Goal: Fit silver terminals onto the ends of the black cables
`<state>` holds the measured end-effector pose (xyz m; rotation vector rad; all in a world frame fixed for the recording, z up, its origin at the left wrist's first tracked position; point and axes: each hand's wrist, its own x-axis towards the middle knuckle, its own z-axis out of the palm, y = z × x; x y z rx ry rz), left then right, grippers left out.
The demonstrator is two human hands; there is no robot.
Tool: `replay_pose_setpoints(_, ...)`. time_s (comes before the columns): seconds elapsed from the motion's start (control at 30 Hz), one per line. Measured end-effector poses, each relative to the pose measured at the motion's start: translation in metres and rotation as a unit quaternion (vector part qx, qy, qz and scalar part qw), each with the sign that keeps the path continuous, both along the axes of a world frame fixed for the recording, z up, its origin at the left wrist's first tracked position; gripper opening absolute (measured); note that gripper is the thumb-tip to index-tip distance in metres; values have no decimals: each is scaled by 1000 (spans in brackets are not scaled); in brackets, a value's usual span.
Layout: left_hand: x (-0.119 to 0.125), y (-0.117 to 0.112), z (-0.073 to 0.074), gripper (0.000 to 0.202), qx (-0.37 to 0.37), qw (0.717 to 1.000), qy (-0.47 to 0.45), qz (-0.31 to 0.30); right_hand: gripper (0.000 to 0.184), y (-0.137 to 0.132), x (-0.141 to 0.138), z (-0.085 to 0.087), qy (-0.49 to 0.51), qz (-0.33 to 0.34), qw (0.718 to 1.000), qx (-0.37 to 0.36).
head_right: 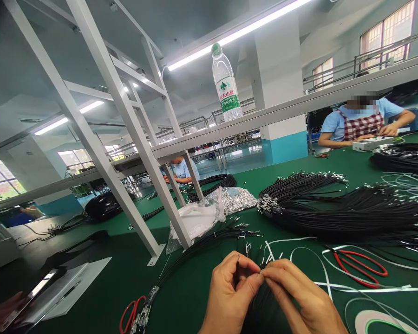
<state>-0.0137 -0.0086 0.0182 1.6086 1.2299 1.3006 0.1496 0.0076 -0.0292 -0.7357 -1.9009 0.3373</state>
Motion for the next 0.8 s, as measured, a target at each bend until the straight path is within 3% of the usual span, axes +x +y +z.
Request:
replay_pose_setpoints(0.3, 1, 1, -4, 5, -5, 1000, 31, -1, 19, -1, -5, 7, 16, -22, 998, 55)
replay_pose_setpoints(0.53, 4, -1, -3, 5, -35, 999, 24, -3, 13, -2, -2, 4, 23, -8, 999, -45)
replay_pose_setpoints(0.67, 1, 2, -5, 8, -68, 996, -54, -27, 16, -1, -2, 7, 77, -36, 994, -68)
replay_pose_setpoints(0.8, -7, 10, -14, 26, -130, 976, -149, -87, 20, 0, -1, 15, 98, -44, 987, -119)
